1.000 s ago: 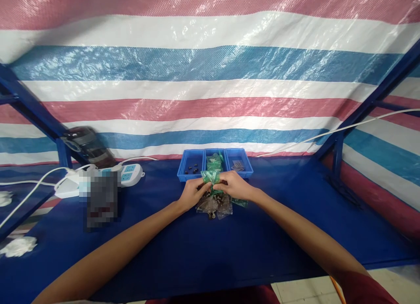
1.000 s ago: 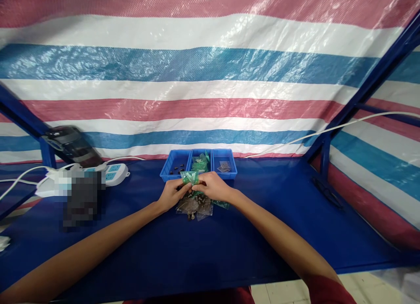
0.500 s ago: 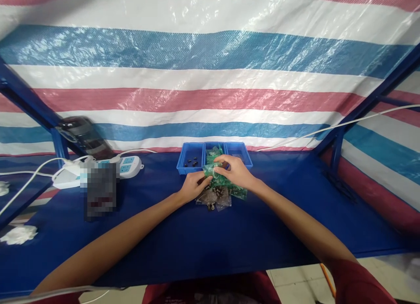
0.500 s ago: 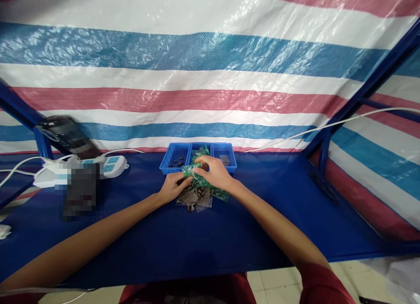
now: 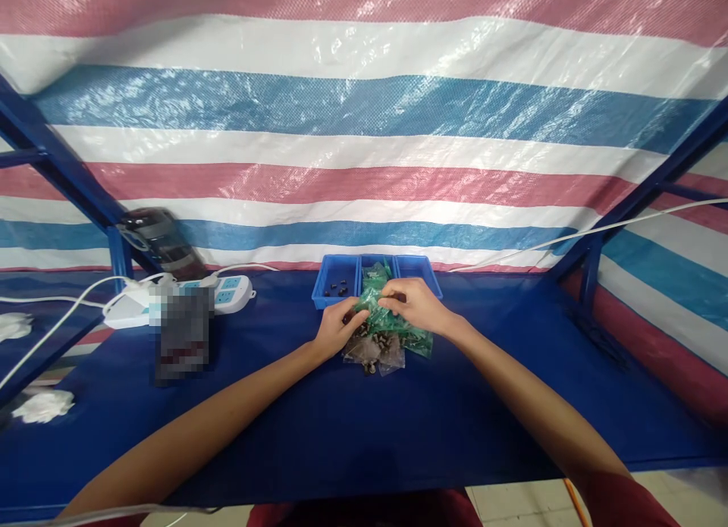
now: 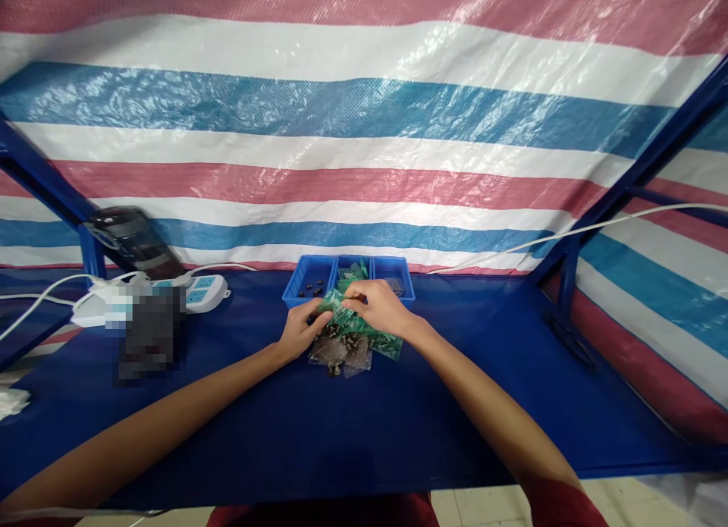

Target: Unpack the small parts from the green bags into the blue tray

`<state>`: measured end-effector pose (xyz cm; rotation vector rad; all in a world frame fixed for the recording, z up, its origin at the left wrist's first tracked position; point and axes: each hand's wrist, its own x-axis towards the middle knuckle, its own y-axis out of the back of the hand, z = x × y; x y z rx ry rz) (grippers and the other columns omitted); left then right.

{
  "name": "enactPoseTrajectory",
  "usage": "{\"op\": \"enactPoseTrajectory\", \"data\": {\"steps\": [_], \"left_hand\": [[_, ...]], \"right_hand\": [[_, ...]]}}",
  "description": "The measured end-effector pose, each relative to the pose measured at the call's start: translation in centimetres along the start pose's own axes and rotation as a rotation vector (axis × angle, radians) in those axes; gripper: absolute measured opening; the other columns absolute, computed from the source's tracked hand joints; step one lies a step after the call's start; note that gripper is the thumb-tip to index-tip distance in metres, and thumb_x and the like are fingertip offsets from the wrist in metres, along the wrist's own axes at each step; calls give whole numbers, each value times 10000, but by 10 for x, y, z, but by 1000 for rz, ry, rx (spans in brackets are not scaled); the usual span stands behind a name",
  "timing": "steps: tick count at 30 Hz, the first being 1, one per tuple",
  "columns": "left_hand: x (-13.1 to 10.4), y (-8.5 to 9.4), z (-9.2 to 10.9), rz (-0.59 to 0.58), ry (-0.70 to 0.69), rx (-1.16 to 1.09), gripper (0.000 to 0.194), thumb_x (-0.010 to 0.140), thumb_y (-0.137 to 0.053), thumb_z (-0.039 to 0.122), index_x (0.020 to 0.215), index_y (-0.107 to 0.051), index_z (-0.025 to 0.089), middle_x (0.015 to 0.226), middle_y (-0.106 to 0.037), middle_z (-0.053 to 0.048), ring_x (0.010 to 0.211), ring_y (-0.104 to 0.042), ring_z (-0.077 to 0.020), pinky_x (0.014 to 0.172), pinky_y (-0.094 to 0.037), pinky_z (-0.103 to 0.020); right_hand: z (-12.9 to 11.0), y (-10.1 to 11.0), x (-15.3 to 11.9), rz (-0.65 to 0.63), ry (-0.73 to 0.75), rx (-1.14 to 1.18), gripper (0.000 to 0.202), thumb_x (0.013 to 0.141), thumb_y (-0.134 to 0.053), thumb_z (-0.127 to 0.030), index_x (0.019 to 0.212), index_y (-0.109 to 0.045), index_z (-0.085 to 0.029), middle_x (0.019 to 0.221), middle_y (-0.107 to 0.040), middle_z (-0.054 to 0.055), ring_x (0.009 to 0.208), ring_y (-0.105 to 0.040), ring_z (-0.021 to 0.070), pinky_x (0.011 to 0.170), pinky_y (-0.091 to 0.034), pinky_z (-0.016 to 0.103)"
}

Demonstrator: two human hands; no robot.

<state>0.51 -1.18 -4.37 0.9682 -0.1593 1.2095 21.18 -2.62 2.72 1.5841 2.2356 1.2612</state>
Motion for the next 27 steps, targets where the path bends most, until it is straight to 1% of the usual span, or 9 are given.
{"op": "enactPoseTrajectory", "data": {"steps": [4, 7, 8, 11, 13, 14, 18, 22, 27], "left_hand": [[0, -2, -2, 20, -6, 37, 303, 919, -478, 379, 732, -565, 157, 611, -521, 5, 556, -480, -109, 550, -370, -225], [-1, -3, -4, 48, 53, -7, 231, 912, -493, 381, 843, -562, 171, 588, -499, 30, 498, -452, -93, 509, -360, -215], [-1, -4, -5, 66, 87, -43, 204, 911, -498, 375, 897, -547, 178, 591, -499, 39, 469, -438, -84, 484, -349, -209], [-1, -4, -5, 118, 167, -149, 179, 913, -501, 358, 978, -491, 191, 652, -524, 43, 428, -420, -60, 441, -333, -196], [-2, -4, -5, 122, 168, -174, 173, 916, -497, 353, 978, -486, 191, 697, -540, 32, 440, -435, -56, 446, -343, -194], [-2, -4, -5, 117, 160, -172, 171, 918, -495, 350, 978, -492, 190, 701, -541, 29, 444, -441, -56, 448, -346, -194], [-2, -5, -6, 100, 146, -148, 159, 921, -491, 335, 980, -511, 189, 674, -536, 31, 442, -448, -60, 445, -345, -196], [-2, -4, -5, 91, 151, -146, 154, 924, -483, 330, 978, -518, 190, 625, -508, 42, 424, -429, -60, 436, -335, -196], [-1, -2, -4, 73, 136, -126, 135, 924, -485, 306, 959, -533, 184, 578, -462, 53, 415, -416, -59, 438, -331, -189]], "right_hand": [[1, 6, 17, -209, 27, -58, 119, 838, -609, -260, 762, -636, -173, 734, -636, 1, 633, -533, 116, 588, -352, 234], [2, 19, 33, -286, 99, -87, 114, 837, -598, -224, 740, -632, -175, 705, -620, -9, 624, -525, 115, 593, -349, 236], [3, 24, 37, -252, 103, -103, 118, 840, -589, -209, 734, -629, -176, 710, -621, -8, 630, -527, 117, 605, -354, 240], [8, 33, 47, 54, 51, -200, 116, 860, -556, -179, 776, -636, -172, 796, -640, 27, 699, -542, 140, 661, -365, 258], [14, 33, 48, 185, 29, -278, 116, 866, -547, -161, 794, -638, -169, 826, -639, 44, 731, -544, 152, 685, -361, 265], [17, 31, 48, 186, 25, -314, 114, 864, -550, -155, 793, -639, -169, 825, -636, 45, 735, -545, 154, 682, -357, 263], [29, 15, 43, 45, 9, -477, 120, 858, -561, -148, 777, -646, -174, 809, -625, 47, 718, -547, 160, 624, -323, 255], [38, 3, 42, 37, -13, -540, 133, 870, -545, -133, 817, -657, -182, 872, -634, 64, 743, -560, 171, 615, -312, 257], [42, 2, 44, 19, -5, -492, 156, 881, -529, -135, 810, -661, -177, 864, -629, 64, 728, -555, 167, 622, -309, 256]]}}
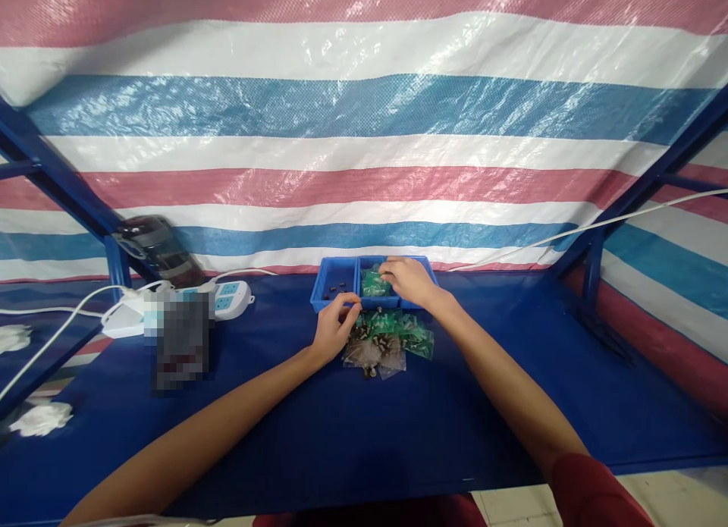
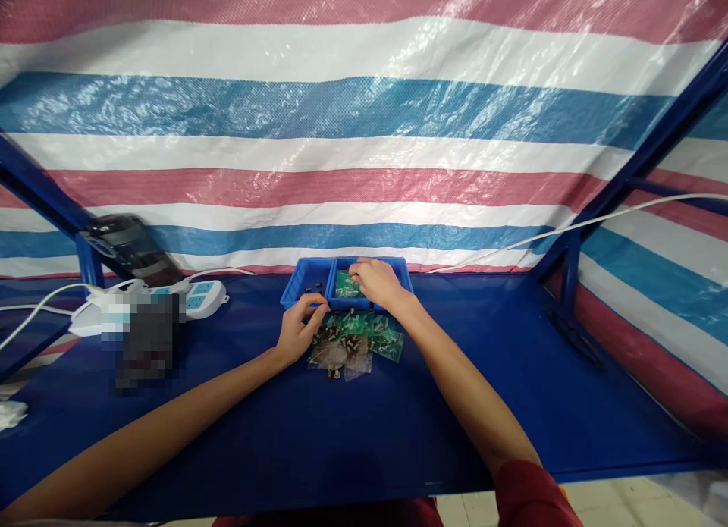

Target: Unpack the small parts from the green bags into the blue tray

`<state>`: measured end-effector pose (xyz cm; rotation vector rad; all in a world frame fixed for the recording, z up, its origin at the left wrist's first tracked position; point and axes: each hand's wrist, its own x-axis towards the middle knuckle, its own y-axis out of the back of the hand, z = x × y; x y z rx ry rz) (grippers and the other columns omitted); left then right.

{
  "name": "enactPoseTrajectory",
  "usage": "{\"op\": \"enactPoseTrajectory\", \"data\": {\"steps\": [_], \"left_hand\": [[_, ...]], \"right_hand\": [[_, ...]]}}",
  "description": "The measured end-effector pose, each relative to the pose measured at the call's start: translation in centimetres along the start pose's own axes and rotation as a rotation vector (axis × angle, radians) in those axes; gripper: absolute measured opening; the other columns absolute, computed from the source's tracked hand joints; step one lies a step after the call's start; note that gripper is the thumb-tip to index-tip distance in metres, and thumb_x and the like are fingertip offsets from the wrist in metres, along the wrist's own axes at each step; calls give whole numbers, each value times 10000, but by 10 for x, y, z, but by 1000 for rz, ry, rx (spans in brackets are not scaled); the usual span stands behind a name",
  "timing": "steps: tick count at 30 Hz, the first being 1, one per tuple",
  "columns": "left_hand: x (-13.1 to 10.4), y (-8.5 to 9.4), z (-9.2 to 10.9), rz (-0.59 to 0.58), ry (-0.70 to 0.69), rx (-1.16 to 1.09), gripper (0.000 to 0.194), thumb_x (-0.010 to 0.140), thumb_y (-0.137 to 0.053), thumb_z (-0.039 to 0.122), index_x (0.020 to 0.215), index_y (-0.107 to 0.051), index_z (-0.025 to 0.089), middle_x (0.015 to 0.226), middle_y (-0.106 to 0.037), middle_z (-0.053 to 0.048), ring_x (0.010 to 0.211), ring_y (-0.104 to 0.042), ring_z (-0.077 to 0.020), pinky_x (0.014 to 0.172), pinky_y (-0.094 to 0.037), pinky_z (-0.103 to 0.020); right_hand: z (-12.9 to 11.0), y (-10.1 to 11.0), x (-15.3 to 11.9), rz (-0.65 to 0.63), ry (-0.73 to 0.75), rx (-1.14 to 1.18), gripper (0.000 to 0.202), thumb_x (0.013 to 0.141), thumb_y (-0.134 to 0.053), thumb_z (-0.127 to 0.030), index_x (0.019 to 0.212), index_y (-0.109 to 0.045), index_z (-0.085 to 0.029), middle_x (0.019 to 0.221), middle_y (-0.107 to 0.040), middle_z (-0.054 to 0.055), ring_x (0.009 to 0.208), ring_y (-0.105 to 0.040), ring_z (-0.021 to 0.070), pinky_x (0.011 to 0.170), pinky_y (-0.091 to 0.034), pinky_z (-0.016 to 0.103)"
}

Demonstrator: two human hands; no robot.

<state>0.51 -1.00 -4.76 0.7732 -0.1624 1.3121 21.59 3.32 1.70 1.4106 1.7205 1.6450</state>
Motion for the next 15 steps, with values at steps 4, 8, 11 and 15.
{"op": "enactPoseTrajectory", "data": {"steps": [4, 8, 11, 15], "left_hand": [[0, 0, 0, 0, -13, 10, 130, 925, -482, 298, 948, -538, 183, 582, -478, 50, 415, -422, -59, 434, -328, -182], [1, 0, 0, 6, -29, 23, 125, 921, -489, 291, 937, -544, 180, 574, -472, 54, 416, -428, -58, 442, -337, -178], [1, 0, 1, 4, -31, 23, 126, 921, -489, 292, 935, -544, 179, 553, -458, 60, 409, -424, -58, 437, -335, -178], [0, 0, 1, 14, -26, 19, 124, 920, -491, 290, 938, -544, 179, 570, -480, 56, 410, -423, -55, 437, -335, -178]], "right_hand": [[1, 11, 0, 41, 6, 40, 155, 882, -525, -146, 841, -672, -174, 886, -633, 54, 778, -561, 163, 655, -332, 253], [0, 23, -1, 41, 65, 107, 142, 883, -538, -169, 870, -679, -176, 899, -648, 45, 807, -566, 158, 685, -345, 249], [-3, 18, -2, -26, 83, 37, 158, 879, -529, -150, 850, -682, -172, 889, -649, 51, 787, -561, 158, 669, -333, 251], [-8, -3, -1, -191, 99, -74, 164, 851, -530, -103, 818, -682, -155, 876, -645, 71, 805, -560, 166, 651, -324, 245]]}}
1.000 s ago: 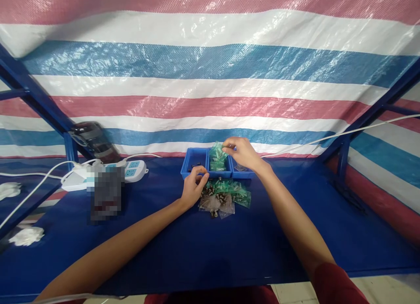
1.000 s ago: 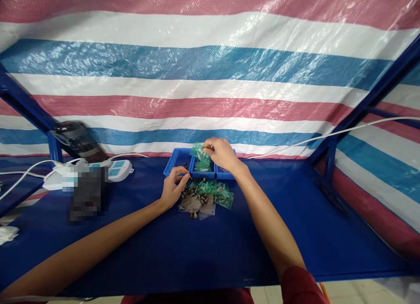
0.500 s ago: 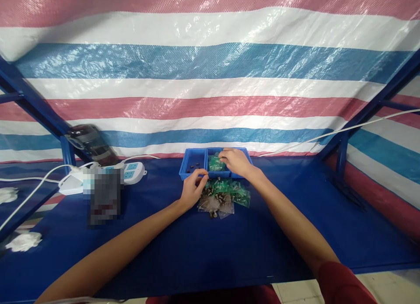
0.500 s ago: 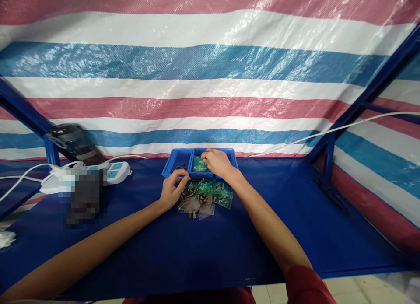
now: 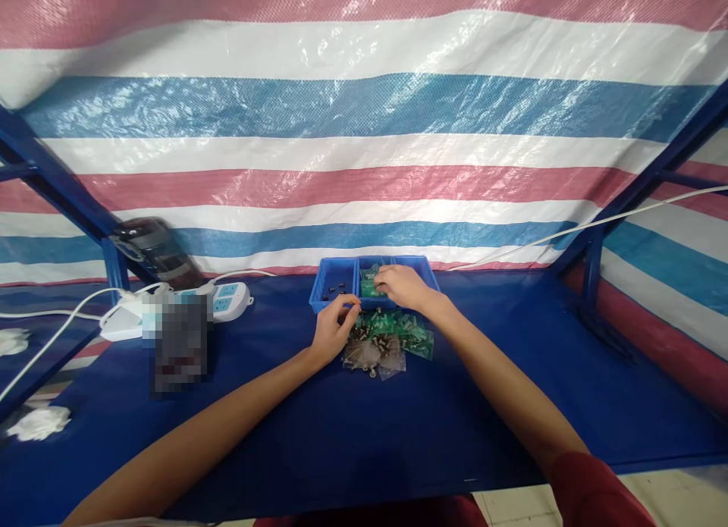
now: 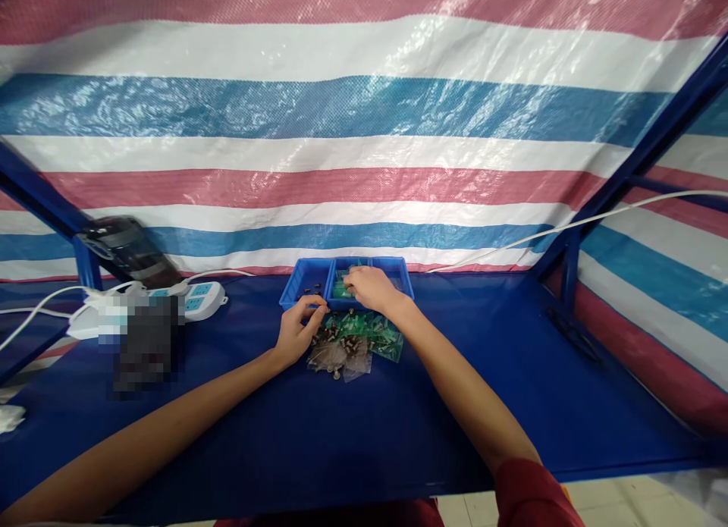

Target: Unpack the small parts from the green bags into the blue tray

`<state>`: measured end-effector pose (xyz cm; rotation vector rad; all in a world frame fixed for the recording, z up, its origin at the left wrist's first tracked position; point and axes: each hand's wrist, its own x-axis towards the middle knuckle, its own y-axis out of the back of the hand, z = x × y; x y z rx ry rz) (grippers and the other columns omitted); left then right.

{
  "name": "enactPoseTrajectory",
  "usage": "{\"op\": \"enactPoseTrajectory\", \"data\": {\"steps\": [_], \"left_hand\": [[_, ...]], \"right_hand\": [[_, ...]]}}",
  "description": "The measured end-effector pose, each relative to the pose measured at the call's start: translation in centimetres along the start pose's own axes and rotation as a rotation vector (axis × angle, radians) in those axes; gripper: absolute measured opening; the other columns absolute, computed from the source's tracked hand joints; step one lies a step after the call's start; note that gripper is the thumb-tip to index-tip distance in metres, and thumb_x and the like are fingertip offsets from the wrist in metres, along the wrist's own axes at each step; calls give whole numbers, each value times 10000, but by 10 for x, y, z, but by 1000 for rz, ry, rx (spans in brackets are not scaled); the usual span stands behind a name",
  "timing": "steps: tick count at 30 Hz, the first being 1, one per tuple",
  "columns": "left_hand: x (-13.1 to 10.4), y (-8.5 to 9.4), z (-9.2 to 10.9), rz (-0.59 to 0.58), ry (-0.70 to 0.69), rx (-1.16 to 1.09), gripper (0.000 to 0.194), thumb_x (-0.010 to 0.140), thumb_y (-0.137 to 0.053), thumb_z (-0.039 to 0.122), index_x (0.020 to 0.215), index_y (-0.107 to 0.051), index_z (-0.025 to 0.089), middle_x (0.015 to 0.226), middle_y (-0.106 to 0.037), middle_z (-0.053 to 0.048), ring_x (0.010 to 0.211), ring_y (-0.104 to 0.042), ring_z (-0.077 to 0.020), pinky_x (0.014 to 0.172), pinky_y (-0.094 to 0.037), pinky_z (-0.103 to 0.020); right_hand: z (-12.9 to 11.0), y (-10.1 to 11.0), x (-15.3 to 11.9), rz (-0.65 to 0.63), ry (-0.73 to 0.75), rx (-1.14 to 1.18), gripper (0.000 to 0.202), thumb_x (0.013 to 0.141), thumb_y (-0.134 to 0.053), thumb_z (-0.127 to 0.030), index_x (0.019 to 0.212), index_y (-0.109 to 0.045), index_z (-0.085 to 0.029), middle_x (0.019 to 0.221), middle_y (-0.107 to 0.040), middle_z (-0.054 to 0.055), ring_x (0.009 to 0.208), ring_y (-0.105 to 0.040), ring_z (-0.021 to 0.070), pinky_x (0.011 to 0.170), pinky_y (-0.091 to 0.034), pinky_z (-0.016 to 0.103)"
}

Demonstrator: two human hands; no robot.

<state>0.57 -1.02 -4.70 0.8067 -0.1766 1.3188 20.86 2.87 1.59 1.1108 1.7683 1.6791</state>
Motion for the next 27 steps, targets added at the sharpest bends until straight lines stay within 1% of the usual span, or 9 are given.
{"op": "enactPoseTrajectory", "data": {"steps": [3, 5, 8, 11, 14, 16, 19, 23, 27], "left_hand": [[0, 0, -1, 3, 5, -10, 124, 919, -491, 289, 937, -543, 178, 575, -487, 55, 409, -420, -52, 433, -333, -177], [-1, 0, -1, 2, 8, -17, 128, 919, -491, 292, 941, -543, 177, 592, -501, 51, 412, -423, -52, 430, -333, -176], [-1, 0, -1, 5, 13, -25, 128, 915, -496, 293, 939, -546, 178, 597, -506, 49, 418, -428, -53, 430, -339, -176], [-1, 0, -2, 10, 27, -44, 129, 911, -502, 296, 942, -550, 180, 599, -508, 50, 418, -424, -51, 429, -344, -172], [1, 0, -3, 68, 62, -93, 143, 906, -507, 312, 946, -547, 181, 703, -559, 29, 433, -436, -41, 429, -355, -168], [2, 1, -4, 123, 91, -116, 157, 902, -509, 326, 947, -544, 180, 762, -574, 16, 443, -445, -36, 429, -363, -166], [4, 1, -4, 147, 125, -123, 170, 896, -514, 336, 955, -543, 180, 763, -571, 16, 445, -443, -36, 429, -368, -165], [3, 0, -3, 131, 137, -125, 172, 895, -514, 334, 963, -547, 179, 795, -589, 2, 478, -474, -45, 451, -395, -164], [3, 0, -2, 128, 123, -123, 174, 891, -516, 338, 947, -551, 177, 780, -590, -4, 511, -501, -59, 463, -411, -162]], "right_hand": [[-3, -9, 3, -49, -21, -19, 176, 826, -536, -69, 791, -687, -151, 881, -649, 77, 822, -565, 174, 640, -327, 246], [-3, -7, 2, -38, -23, -4, 158, 834, -550, -93, 785, -689, -151, 888, -648, 79, 848, -567, 182, 653, -337, 247], [-4, 7, -1, 30, -29, 42, 116, 846, -578, -140, 837, -693, -152, 920, -646, 82, 865, -569, 184, 687, -353, 250], [-12, 27, -8, 108, -54, 116, 119, 834, -583, -124, 830, -698, -157, 889, -655, 63, 792, -569, 158, 669, -351, 248], [-32, 38, -18, 49, 68, 250, 146, 821, -579, -105, 780, -705, -167, 807, -660, 24, 700, -561, 118, 633, -352, 233], [-50, 34, -27, -48, 191, 300, 164, 827, -572, -113, 776, -713, -178, 779, -662, 8, 673, -561, 106, 633, -363, 230], [-76, 13, -41, -152, 303, 243, 177, 829, -566, -108, 773, -718, -179, 783, -669, 12, 733, -589, 123, 646, -376, 227], [-95, -13, -55, -247, 326, 121, 177, 864, -521, -138, 857, -696, -161, 895, -674, 38, 778, -613, 134, 613, -381, 226], [-97, -11, -61, -302, 259, 38, 139, 860, -532, -168, 889, -668, -158, 942, -678, 60, 816, -635, 161, 625, -408, 227]]}}
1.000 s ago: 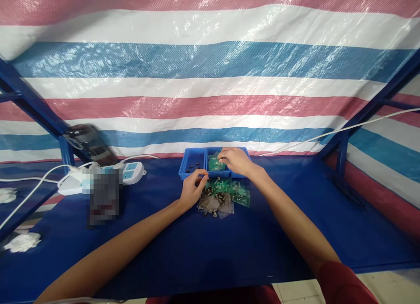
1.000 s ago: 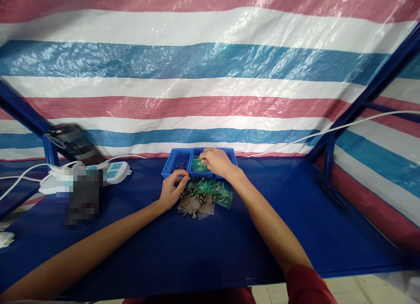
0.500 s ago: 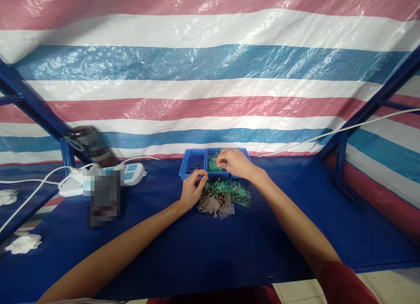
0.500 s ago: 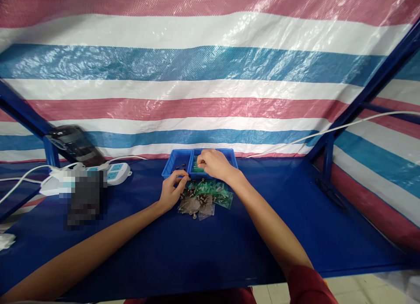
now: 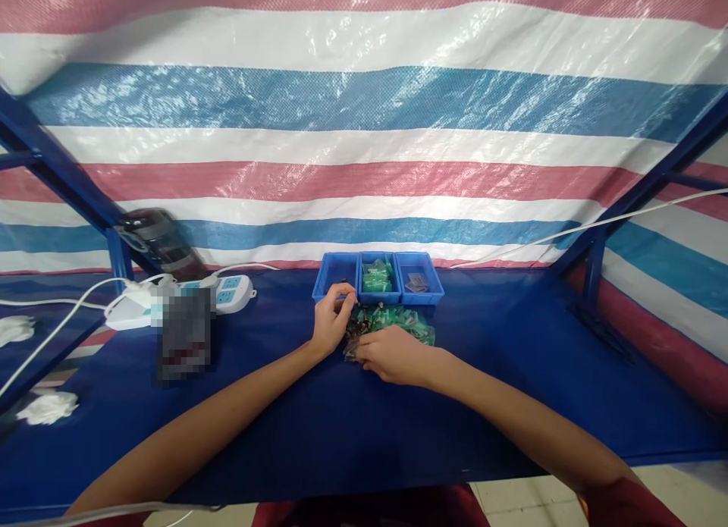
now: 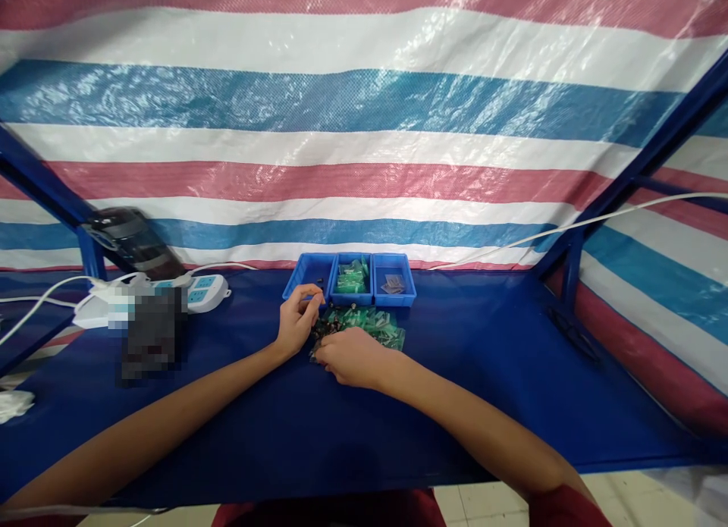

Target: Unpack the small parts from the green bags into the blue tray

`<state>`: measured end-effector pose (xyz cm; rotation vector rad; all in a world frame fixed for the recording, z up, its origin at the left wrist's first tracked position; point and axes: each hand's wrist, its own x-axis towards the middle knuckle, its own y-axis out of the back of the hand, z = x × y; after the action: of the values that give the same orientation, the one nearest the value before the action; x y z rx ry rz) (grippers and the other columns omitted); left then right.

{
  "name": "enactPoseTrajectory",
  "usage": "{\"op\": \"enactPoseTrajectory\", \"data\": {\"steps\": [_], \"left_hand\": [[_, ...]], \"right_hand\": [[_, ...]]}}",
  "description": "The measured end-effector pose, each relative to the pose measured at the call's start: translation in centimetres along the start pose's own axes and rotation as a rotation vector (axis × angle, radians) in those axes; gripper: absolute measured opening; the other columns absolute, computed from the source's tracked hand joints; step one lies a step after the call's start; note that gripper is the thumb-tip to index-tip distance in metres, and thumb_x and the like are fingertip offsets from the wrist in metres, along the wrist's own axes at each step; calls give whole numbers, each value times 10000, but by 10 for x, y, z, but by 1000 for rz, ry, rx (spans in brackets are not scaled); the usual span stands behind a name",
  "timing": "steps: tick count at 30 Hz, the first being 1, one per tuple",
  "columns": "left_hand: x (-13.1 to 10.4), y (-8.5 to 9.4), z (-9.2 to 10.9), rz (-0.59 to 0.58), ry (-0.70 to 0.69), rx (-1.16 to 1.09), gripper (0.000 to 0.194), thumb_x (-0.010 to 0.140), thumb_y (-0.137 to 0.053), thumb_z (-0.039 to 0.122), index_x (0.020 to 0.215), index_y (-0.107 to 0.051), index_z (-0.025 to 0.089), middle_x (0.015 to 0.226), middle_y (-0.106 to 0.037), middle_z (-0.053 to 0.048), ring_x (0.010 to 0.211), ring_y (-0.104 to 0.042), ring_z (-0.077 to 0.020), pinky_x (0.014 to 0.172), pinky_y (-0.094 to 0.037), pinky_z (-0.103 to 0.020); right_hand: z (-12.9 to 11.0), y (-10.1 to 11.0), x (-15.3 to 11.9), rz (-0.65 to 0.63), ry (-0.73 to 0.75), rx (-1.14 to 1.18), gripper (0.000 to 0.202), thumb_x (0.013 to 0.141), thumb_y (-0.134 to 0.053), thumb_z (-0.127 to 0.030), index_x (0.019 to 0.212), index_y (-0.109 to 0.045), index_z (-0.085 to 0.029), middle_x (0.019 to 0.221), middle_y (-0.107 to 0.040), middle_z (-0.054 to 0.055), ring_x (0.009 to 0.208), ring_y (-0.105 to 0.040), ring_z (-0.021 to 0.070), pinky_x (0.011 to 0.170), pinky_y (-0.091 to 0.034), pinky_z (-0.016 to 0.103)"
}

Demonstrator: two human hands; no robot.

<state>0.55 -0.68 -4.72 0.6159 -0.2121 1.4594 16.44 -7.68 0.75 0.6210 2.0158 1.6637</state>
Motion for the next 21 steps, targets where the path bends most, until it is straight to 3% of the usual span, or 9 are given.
{"op": "enactPoseTrajectory", "data": {"steps": [6, 12, 14, 17, 21], "left_hand": [[0, 0, 0, -18, -15, -2, 173, 893, -515, 336, 947, -552, 176, 765, -578, 2, 501, -486, -52, 451, -396, -155], [-1, 0, -2, -26, -40, -18, 153, 899, -508, 316, 944, -548, 175, 755, -566, 8, 492, -472, -47, 437, -381, -151], [-1, 0, -3, -24, -47, -9, 158, 902, -505, 319, 952, -548, 175, 751, -570, 6, 500, -482, -53, 439, -383, -154], [-2, 1, -3, -33, -80, 29, 163, 906, -499, 321, 958, -552, 176, 744, -580, 5, 497, -486, -58, 446, -384, -160], [-4, 1, -1, -79, -168, 114, 137, 909, -497, 289, 959, -565, 181, 731, -583, 15, 466, -468, -52, 468, -385, -176]], "right_hand": [[0, 5, 0, -116, -165, -86, 209, 856, -576, -304, 833, -698, -136, 866, -696, 112, 774, -665, 227, 622, -439, 260], [-2, -2, 2, -70, -159, -75, 215, 851, -592, -308, 802, -699, -128, 820, -696, 129, 720, -656, 222, 588, -412, 261], [2, 4, 0, 22, -147, -12, 190, 860, -586, -273, 772, -686, -137, 816, -691, 105, 727, -642, 199, 597, -395, 251], [16, 16, -3, 281, -200, 167, 166, 866, -592, -242, 749, -665, -150, 800, -673, 67, 740, -605, 159, 627, -376, 236], [42, 19, -3, 573, -343, 633, 202, 847, -599, -269, 683, -600, -152, 630, -585, 2, 563, -497, 99, 545, -334, 217]]}}
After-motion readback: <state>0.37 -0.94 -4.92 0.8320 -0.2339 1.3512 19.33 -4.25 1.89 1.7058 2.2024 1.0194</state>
